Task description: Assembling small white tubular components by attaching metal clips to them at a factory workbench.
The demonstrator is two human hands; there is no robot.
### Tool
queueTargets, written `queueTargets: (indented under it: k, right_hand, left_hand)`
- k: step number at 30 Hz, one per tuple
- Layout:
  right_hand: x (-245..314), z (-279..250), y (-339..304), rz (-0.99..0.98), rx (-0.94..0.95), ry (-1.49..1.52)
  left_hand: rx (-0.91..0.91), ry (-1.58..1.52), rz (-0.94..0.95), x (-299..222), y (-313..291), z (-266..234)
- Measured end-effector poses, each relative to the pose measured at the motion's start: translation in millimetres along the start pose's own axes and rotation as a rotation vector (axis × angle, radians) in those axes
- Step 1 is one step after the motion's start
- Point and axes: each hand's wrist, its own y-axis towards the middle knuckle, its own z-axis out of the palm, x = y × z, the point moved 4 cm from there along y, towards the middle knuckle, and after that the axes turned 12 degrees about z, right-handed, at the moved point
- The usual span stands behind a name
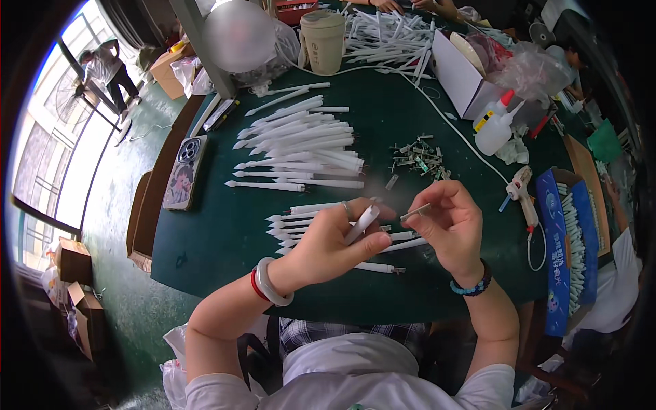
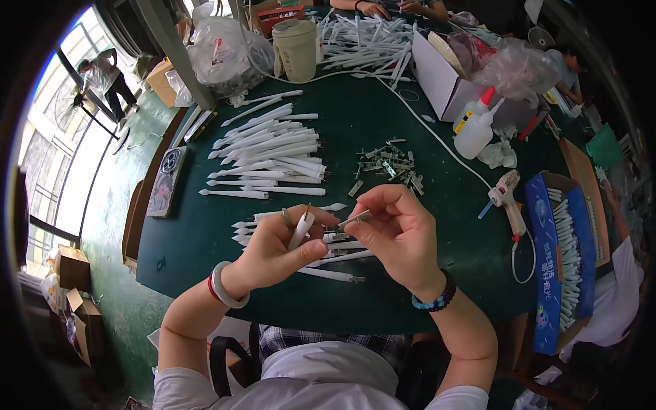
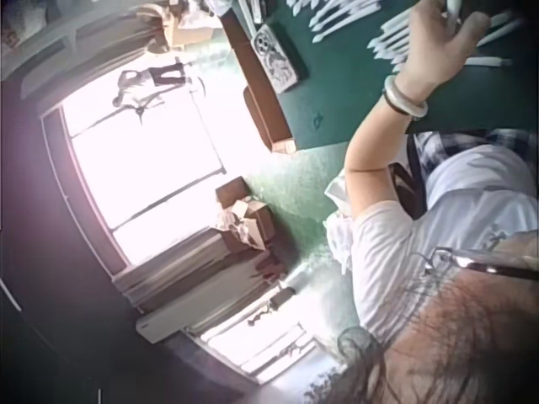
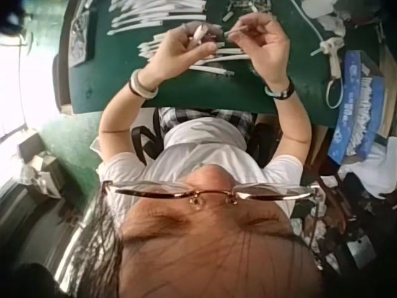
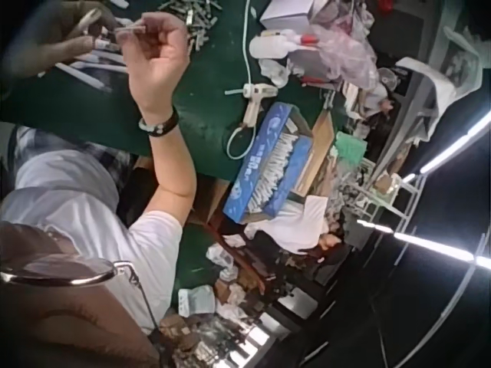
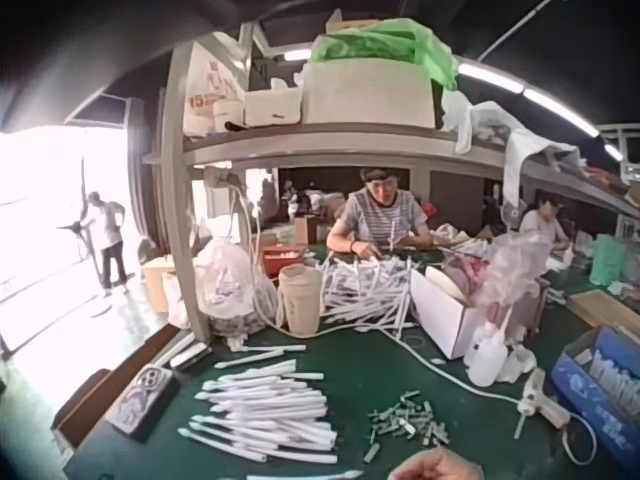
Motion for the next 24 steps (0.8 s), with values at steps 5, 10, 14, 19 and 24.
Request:
queueTargets:
  k: [5,10,14,19,24]
  right_hand:
    - [-4,11,-8,-0.090,0.122,-0.062]
    - [-6,20,-12,-0.048,0.026,0.053]
    - [-1,4,-9,-0.021,0.006,0.124]
    - [-8,10,-4,0.013,-0.007,0.224]
    - [-8,9,-5,0.124,0.026,0.252]
  left_hand:
    - [-0.046,0.067,-0.015,2,-4,3]
    - [-0.012,0.061,-0.039,-5,-3,5]
    - [-0.027,-0.313,-0.195,3,-7,8]
    - [0.002,0.009,0.007,-6,-5,9]
    - [0.046,0.002,0.012,-5,-4,11]
